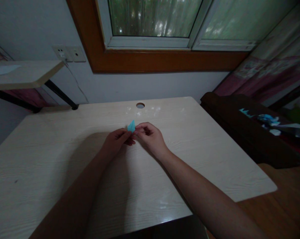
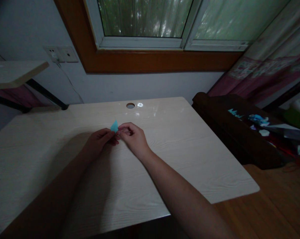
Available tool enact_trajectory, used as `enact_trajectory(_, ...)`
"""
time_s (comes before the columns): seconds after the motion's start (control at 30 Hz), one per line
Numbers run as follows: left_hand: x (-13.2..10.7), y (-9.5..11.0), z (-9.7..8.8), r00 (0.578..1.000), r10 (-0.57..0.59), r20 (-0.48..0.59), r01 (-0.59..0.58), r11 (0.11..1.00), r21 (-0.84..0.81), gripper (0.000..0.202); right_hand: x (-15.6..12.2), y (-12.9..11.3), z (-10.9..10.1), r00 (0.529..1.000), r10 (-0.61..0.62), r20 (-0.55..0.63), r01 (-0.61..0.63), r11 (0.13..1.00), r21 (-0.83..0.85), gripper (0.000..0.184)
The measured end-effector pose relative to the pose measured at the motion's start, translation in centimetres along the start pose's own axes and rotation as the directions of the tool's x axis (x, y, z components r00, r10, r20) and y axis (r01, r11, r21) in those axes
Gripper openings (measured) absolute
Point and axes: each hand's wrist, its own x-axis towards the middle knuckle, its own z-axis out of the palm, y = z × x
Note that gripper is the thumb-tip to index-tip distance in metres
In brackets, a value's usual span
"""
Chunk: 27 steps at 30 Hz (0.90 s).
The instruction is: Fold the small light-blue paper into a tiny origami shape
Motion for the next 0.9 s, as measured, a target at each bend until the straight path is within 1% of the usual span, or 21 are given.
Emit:
enact_trajectory(0.2, 0.02, -0.11, -0.05, 1.0, 0.02, 0.007, -0.02, 1.0, 0.014, 0.029, -0.19, -0.38, 0.03, 1.0, -0.001, 0.019, 0.001, 1.0, 0.006, 0.019)
enact_trajectory(0.37, 0.02, -0.2, -0.07, 1.0, 0.022, 0.015, -0.022, 0.999, 0.041, 0.029, -0.2, -0.73, 0.0, 1.0, 0.015, 0.027, -0.016, 1.0, 0.022, 0.022)
enact_trajectory(0.6, 0.06, -0.31, -0.03, 0.998, 0.034, 0.046, -0.037, 0.996, 0.077, 0.025, -0.14, -0.68, 0.0, 0.999, 0.019, 0.026, -0.019, 1.0, 0.018, 0.014)
enact_trajectory(0.73, 0.07, -0.43, 0.09, 0.995, 0.075, 0.067, -0.081, 0.992, 0.099, 0.024, -0.1, -0.57, -0.08, 1.0, 0.021, 0.021, -0.02, 1.0, -0.015, 0.015)
enact_trajectory(0.8, 0.13, -0.61, 0.08, 0.992, 0.115, 0.05, -0.119, 0.989, 0.084, 0.024, -0.08, -0.58, -0.1, 1.0, 0.022, 0.021, -0.022, 1.0, -0.009, 0.015)
enact_trajectory(0.9, 0.26, -0.92, -0.03, 0.982, 0.182, -0.039, -0.181, 0.982, 0.045, 0.025, -0.06, -0.6, -0.1, 1.0, 0.024, -0.003, -0.024, 1.0, -0.018, 0.013)
